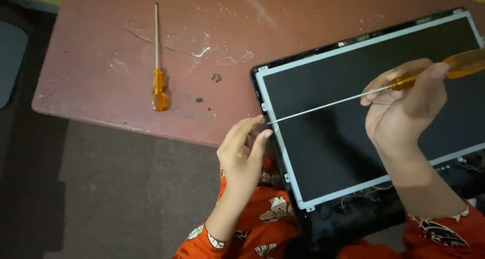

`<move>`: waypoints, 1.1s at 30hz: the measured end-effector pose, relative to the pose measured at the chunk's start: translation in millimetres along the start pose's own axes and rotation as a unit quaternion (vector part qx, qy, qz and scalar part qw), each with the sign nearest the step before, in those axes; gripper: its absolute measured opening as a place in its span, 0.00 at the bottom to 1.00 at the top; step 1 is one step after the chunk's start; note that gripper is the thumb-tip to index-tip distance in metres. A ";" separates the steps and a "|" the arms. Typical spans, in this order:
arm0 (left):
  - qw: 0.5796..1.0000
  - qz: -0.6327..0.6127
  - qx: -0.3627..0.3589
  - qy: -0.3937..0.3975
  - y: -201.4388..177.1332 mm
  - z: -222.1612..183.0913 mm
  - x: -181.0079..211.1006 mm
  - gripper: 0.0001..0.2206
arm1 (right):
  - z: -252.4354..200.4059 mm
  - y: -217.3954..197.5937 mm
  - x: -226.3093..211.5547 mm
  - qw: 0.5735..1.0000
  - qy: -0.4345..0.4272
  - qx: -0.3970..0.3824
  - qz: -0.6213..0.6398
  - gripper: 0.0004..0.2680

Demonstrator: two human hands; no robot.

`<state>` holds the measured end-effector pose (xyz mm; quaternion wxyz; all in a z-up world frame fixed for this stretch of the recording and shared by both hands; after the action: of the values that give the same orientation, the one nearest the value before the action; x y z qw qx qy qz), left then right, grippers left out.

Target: Removing small screws from the internal frame of a monitor using a manual screwdriver.

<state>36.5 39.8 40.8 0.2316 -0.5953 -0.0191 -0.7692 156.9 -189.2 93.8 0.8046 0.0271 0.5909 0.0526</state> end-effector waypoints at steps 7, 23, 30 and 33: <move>1.000 0.004 -0.004 0.029 1.3 -0.6 6.2 0.03 | -6.7 2.6 -3.4 0.997 -0.044 -0.054 -0.014 0.18; 0.997 0.013 0.008 0.069 0.1 0.0 -7.2 0.02 | -10.3 3.8 -10.7 0.991 -0.084 -0.068 -0.083 0.21; 0.996 0.010 0.016 0.084 1.7 -1.0 -6.8 0.03 | -7.0 2.1 -6.9 0.988 -0.091 -0.093 -0.078 0.20; 0.996 0.005 0.019 0.086 3.9 -3.0 -8.3 0.02 | -5.5 2.1 -6.4 0.988 -0.090 -0.095 -0.079 0.19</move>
<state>36.8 38.2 31.3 0.2476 -0.5225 -0.0102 -0.8159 149.7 -188.0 98.4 0.8549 -0.0918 0.5089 0.0417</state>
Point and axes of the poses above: each hand's wrist, its own z-axis towards the middle knuckle, its own y-axis out of the palm, x = y × z, the point moved 3 cm from there along z, towards the middle knuckle, and after that the axes turned 7 degrees about -x, right-handed, at the moved point
